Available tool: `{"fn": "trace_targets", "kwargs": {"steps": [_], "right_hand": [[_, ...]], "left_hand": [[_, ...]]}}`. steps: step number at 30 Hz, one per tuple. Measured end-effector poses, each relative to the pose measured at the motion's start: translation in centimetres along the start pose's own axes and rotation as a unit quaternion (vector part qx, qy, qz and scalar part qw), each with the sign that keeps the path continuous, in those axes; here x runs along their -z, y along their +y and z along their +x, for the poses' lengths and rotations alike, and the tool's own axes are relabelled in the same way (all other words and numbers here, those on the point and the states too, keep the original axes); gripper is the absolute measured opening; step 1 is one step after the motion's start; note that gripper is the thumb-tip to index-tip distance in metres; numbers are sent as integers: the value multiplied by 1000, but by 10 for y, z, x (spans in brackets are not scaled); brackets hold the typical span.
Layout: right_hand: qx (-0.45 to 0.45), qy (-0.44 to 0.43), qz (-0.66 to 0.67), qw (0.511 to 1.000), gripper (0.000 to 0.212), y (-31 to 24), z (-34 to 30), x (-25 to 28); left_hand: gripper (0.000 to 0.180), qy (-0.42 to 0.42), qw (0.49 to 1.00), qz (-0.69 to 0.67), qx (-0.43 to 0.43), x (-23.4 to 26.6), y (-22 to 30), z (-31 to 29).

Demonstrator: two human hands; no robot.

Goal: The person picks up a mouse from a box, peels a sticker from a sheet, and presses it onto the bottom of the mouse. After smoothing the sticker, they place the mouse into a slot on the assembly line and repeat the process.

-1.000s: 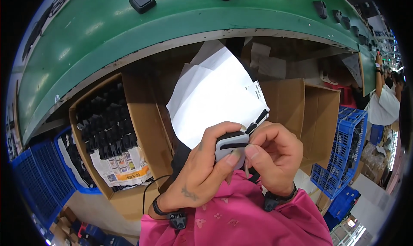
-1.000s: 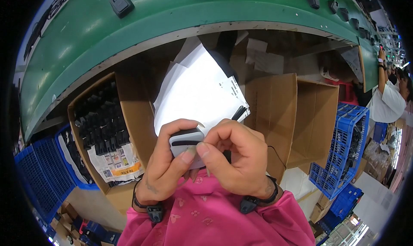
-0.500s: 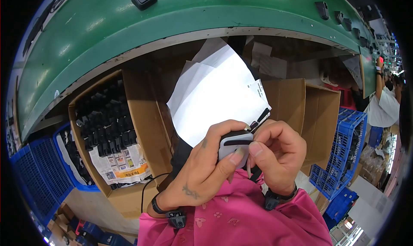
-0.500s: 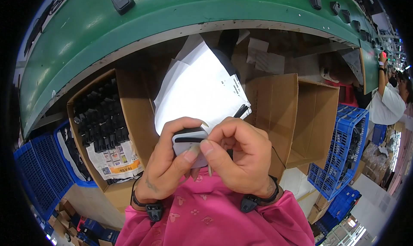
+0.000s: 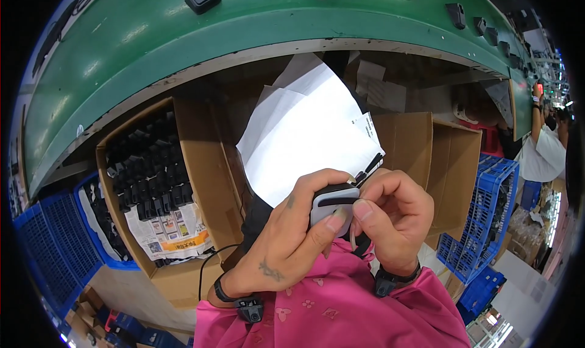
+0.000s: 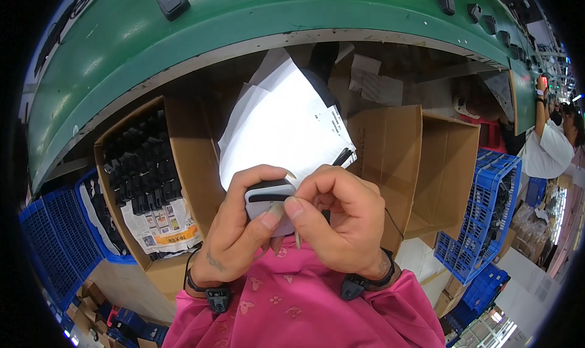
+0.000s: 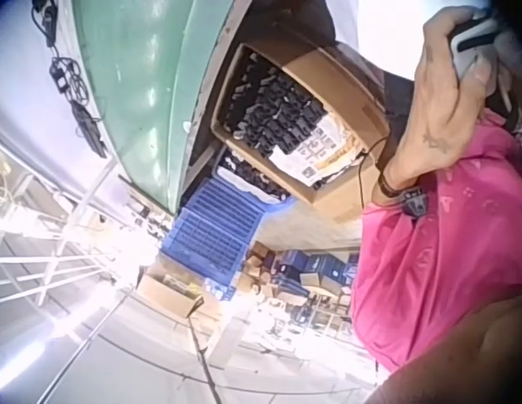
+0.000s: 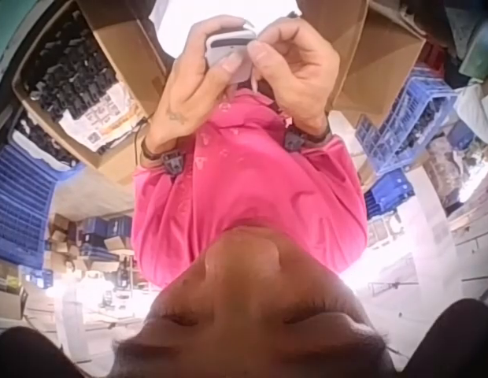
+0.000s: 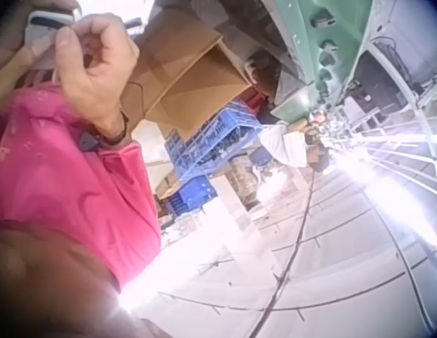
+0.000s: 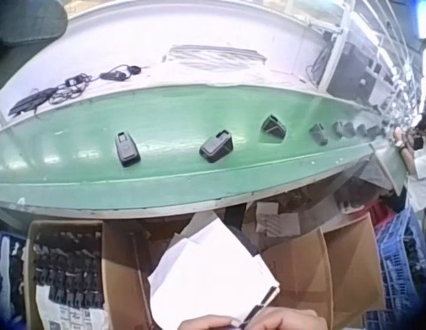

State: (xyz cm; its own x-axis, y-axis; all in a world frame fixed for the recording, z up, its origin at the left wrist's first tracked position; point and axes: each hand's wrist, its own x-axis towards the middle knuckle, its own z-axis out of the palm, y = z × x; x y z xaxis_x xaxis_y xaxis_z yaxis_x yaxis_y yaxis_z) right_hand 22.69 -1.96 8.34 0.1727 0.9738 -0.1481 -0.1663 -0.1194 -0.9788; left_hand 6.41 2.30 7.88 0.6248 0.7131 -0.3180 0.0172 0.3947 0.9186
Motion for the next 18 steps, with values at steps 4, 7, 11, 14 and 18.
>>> {"fn": "trace_targets", "kwargs": {"steps": [4,7,11,14,18], "right_hand": [[3,-2,-1,1000,6,0,1,-1],[-9,1,-7,1000,7,0,0,0],[-12,8,5,1000,7,2,1,-2],[-23,4,0,1000,7,2,1,-2],[-24,10,-7,1000,8,3,0,-3]], "left_hand": [[37,-2,1000,-11,15,0,0,1],[38,-6,1000,-19,21,1,1,1],[37,-1,1000,0,-7,3,-7,-1],[38,0,999,-27,22,2,-6,-3],[37,0,1000,-20,20,2,-5,-3]]}}
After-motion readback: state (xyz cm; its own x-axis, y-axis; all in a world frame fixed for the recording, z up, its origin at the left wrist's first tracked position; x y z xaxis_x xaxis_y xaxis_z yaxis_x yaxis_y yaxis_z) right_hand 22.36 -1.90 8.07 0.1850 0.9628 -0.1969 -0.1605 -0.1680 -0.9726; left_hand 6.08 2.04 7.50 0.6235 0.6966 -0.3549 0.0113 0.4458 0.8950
